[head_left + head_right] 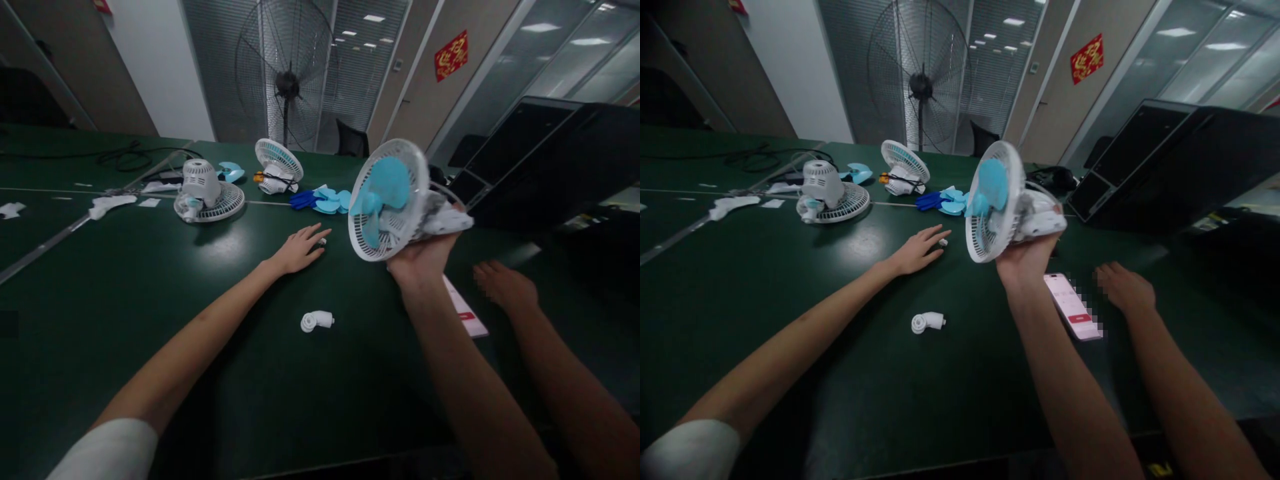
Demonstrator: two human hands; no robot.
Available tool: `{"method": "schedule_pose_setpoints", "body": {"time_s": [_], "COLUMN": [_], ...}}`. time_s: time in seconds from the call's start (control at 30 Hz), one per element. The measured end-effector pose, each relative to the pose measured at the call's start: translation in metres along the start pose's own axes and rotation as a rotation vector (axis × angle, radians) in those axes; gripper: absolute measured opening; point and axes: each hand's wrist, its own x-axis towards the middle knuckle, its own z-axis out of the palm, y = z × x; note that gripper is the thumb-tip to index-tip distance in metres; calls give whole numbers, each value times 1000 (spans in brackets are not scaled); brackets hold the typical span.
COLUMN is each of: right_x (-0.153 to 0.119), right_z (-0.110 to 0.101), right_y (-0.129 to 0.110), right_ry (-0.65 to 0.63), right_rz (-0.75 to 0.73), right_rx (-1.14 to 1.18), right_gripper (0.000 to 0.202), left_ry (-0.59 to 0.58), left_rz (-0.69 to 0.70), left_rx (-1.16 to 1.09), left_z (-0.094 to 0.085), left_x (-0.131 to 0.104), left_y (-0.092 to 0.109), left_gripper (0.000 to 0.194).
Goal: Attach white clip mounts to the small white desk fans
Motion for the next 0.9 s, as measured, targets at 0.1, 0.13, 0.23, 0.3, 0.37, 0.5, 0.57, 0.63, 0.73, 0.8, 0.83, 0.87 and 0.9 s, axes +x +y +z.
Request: {"method": "schedule_pose_setpoints", "body": {"time_s": [0.1,0.13,0.23,0.3,0.37,0.5,0.57,0.63,0.73,0.8,0.83,0.87,0.9], "right_x": [-12,-18,-41,-56,-68,-82,-83,-85,-97,-111,-118,-125,-131], "right_z": [28,33,42,47,58,87,96,96,77,60,52,46,42], "right_y": [10,13,22,26,29,30,26,19,7,3,2,1,1], "right_ry": [213,222,166,29,-107,-319,-406,-438,-357,-412,-512,-559,-581], "right_rz": [254,292,277,250,230,93,41,14,-187,-450,-583,-664,-687], "right_rx": [515,521,247,43,-98,-302,-340,-346,-314,-255,-229,-219,-206], "right_gripper": [60,58,68,80,84,105,110,114,79,55,55,57,59], "left_ry": [-10,7,121,243,383,618,709,690,626,536,500,479,471], "left_rz": [-10,-29,-119,-194,-257,-275,-216,-174,-105,-67,-60,-58,-61], "left_rx": [58,73,101,109,98,-2,-191,-295,-309,-314,-339,-377,-420], "left_z": [2,-2,-29,-53,-71,-72,-60,-47,-33,-26,-22,-18,-14], "left_x": [-1,-8,-40,-67,-91,-121,-130,-138,-150,-155,-157,-158,-159], "left_y": [-1,-5,-22,-31,-31,3,32,62,98,112,117,120,121], "left_gripper": [34,27,20,18,19,37,37,26,21,24,26,27,29]}}
